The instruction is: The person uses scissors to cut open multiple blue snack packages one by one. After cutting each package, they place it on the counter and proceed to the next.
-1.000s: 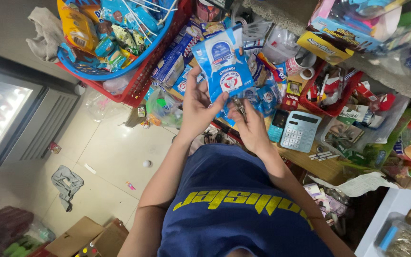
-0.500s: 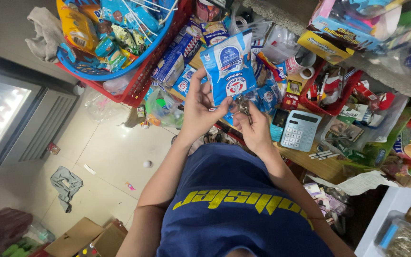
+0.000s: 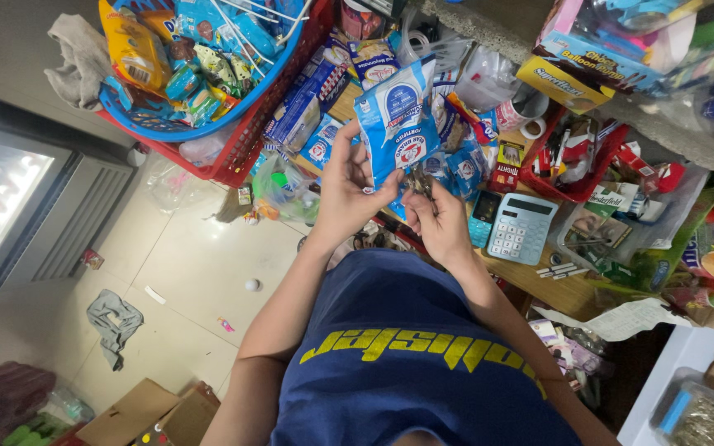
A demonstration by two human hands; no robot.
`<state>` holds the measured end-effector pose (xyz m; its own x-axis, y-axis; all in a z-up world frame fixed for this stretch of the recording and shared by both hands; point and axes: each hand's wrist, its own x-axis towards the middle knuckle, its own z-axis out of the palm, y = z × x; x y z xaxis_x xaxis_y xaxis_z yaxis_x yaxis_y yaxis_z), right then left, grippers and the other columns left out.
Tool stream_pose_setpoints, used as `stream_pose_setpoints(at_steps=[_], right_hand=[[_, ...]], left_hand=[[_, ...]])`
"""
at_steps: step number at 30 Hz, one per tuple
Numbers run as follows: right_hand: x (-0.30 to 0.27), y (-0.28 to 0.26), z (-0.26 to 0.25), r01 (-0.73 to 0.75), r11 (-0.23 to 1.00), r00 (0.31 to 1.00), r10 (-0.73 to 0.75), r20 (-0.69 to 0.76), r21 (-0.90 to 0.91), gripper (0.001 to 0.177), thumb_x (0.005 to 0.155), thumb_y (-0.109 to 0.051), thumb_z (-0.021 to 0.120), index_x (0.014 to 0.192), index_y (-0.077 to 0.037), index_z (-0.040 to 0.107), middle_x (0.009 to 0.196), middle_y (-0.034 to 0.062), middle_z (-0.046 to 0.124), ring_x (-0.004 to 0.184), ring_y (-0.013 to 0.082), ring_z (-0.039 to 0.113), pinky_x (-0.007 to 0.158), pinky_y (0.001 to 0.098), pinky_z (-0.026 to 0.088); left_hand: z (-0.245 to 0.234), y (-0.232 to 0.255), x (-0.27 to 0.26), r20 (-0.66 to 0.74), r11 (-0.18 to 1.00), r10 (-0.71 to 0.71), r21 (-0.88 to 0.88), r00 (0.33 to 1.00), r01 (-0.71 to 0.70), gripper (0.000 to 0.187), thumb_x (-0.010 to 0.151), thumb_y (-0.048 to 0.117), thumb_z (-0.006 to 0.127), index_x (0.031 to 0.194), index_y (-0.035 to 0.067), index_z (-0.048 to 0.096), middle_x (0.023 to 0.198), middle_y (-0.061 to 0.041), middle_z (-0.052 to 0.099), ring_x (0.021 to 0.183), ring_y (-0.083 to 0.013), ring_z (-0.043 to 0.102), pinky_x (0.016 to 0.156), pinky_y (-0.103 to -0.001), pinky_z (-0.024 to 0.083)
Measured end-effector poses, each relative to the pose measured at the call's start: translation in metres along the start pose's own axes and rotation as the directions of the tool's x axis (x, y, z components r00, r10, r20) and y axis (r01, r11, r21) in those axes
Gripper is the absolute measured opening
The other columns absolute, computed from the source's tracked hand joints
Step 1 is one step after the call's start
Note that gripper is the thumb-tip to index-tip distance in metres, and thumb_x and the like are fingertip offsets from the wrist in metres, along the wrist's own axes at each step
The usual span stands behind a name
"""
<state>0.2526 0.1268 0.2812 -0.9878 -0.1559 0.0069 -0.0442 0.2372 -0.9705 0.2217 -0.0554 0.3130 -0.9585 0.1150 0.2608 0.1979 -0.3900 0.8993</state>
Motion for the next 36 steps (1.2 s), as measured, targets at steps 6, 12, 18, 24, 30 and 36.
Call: stream_pose_setpoints(at_steps=[6, 12, 18, 24, 30, 36], right_hand=[[0.001, 0.007, 0.002, 0.03, 0.999, 0.999, -0.032, -0.042, -0.033, 0.021, 0.107, -0.018, 0.059, 0.101, 0.0, 0.065, 0.065, 0.0025, 0.057, 0.057, 0.0097, 0.053, 0.053, 0.0254, 0.041], [0.008, -0.014, -0.009, 0.148, 0.988, 0.986, -0.144, 0.086, -0.043, 0.021, 0.109, -0.014, 0.049, 0.111, 0.003, 0.061, 0.091, 0.0086, 0.074, 0.083, 0.016, 0.075, 0.074, 0.0284, 0.056], [0.014, -0.01, -0.01, -0.077, 0.993, 0.994, 0.083, 0.069, -0.086, 0.025, 0.107, -0.018, 0.05, 0.11, 0.002, 0.063, 0.086, 0.0108, 0.074, 0.075, 0.0186, 0.075, 0.07, 0.0319, 0.059], [0.014, 0.0, -0.018, -0.153, 0.905, 0.982, 0.185, 0.044, -0.396, 0.029, 0.103, -0.025, 0.059, 0.105, 0.002, 0.066, 0.079, 0.0149, 0.073, 0.073, 0.0222, 0.074, 0.065, 0.0348, 0.056], [0.016, 0.019, -0.027, -0.205, 0.971, 0.979, 0.204, -0.019, -0.122, 0.029, 0.106, -0.025, 0.054, 0.104, 0.002, 0.065, 0.081, 0.0111, 0.074, 0.074, 0.0168, 0.074, 0.068, 0.0301, 0.061], [0.012, 0.018, -0.035, -0.238, 0.965, 0.968, 0.226, -0.105, -0.114, 0.032, 0.107, -0.028, 0.054, 0.104, 0.002, 0.066, 0.08, 0.0105, 0.072, 0.073, 0.015, 0.072, 0.068, 0.0295, 0.06]], left_hand=[[-0.002, -0.007, 0.001, 0.004, 0.999, -0.017, -0.05, 1.0, 0.017, 0.073, 0.093, -0.015, 0.07, 0.151, 0.006, 0.031, 0.134, -0.014, 0.064, 0.122, -0.0179, 0.068, 0.102, -0.031, 0.059], [-0.007, -0.012, 0.006, -0.063, 0.993, -0.059, -0.101, 0.996, 0.052, 0.072, 0.092, -0.014, 0.069, 0.15, 0.005, 0.03, 0.131, -0.013, 0.067, 0.116, -0.0181, 0.071, 0.098, -0.031, 0.06], [-0.023, -0.029, 0.01, -0.072, 0.999, -0.052, -0.009, 0.996, 0.051, 0.075, 0.093, -0.013, 0.073, 0.152, 0.004, 0.03, 0.121, -0.015, 0.072, 0.113, -0.0192, 0.071, 0.098, -0.032, 0.059], [-0.032, -0.034, 0.017, -0.109, 0.983, -0.065, -0.177, 0.992, 0.045, 0.074, 0.094, -0.012, 0.071, 0.151, 0.006, 0.028, 0.124, -0.014, 0.071, 0.114, -0.0199, 0.071, 0.098, -0.035, 0.062], [-0.097, -0.105, 0.028, -0.227, 0.997, -0.074, 0.003, 0.971, 0.077, 0.069, 0.096, -0.013, 0.07, 0.152, 0.004, 0.032, 0.123, -0.015, 0.072, 0.111, -0.0207, 0.071, 0.09, -0.034, 0.061], [-0.188, -0.216, 0.034, -0.351, 0.703, -0.027, 0.659, 0.936, 0.267, 0.1, 0.079, 0.022, 0.088, 0.149, -0.006, 0.022, 0.125, -0.026, 0.062, 0.111, -0.0373, 0.061, 0.096, -0.051, 0.05]])
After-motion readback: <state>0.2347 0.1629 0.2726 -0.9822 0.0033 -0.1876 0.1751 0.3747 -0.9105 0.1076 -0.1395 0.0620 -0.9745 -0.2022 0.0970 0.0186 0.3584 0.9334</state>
